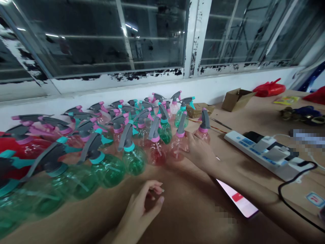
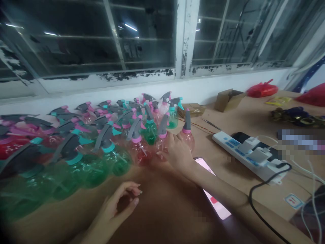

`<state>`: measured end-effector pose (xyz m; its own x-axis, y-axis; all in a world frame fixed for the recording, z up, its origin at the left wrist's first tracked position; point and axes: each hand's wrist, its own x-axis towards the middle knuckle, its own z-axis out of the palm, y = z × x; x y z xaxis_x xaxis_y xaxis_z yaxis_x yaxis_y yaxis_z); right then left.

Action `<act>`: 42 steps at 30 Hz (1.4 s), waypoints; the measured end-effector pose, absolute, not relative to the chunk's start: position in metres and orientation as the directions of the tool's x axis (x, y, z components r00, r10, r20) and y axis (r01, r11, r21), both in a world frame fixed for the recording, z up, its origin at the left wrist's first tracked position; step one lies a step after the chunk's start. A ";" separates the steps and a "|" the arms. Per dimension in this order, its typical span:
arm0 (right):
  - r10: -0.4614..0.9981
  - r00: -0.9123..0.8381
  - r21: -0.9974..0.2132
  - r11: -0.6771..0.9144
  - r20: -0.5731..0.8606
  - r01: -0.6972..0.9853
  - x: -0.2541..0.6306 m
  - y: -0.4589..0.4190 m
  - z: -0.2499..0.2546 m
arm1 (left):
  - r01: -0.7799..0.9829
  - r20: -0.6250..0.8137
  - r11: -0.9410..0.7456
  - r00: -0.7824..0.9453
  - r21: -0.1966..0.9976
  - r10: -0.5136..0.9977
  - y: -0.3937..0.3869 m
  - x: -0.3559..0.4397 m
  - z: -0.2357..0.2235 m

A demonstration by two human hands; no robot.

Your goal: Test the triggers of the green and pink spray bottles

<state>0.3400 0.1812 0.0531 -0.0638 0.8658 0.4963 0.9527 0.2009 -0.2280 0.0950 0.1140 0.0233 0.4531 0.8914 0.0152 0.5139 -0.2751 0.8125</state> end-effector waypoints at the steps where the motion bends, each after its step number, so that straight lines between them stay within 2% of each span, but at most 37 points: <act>1: 0.865 -0.067 -0.231 0.206 0.497 0.951 0.340 0.183 0.053 | 0.508 0.000 -0.259 0.454 0.822 0.891 0.115 0.097 0.024; 12: 0.833 -0.096 -0.266 0.281 0.545 0.922 0.345 0.172 0.055 | 0.412 -0.081 -0.104 0.407 0.905 0.910 0.132 0.110 0.023; 15: 0.831 -0.085 -0.331 0.311 0.550 0.891 0.357 0.151 0.062 | 0.400 -0.080 -0.101 0.412 0.911 0.907 0.133 0.113 0.022; 19: 0.884 0.009 -0.469 0.239 0.467 0.850 0.383 0.133 0.071 | 0.381 -0.067 -0.112 0.429 0.918 0.901 0.134 0.118 0.021; 23: 0.841 0.160 -0.496 0.142 0.517 0.857 0.415 0.142 0.065 | 0.370 -0.057 -0.129 0.452 0.920 0.890 0.133 0.124 0.021; 26: 0.810 0.264 -0.621 0.149 0.523 0.770 0.430 0.159 0.052 | 0.370 -0.059 -0.127 0.453 0.920 0.890 0.130 0.127 0.021; 35: 0.867 0.116 -0.697 0.303 0.485 0.650 0.427 0.194 0.044 | 0.365 -0.092 -0.089 0.448 0.927 0.889 0.125 0.122 0.021; 42: 0.863 0.158 -0.725 0.290 0.481 0.625 0.417 0.188 0.051 | 0.364 -0.088 -0.093 0.451 0.927 0.888 0.120 0.120 0.027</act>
<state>0.4168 0.1876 0.0506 0.1577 0.8625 0.4808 0.6254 0.2896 -0.7246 0.1197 0.1200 0.0274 0.4505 0.8884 -0.0884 0.3644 -0.0926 0.9266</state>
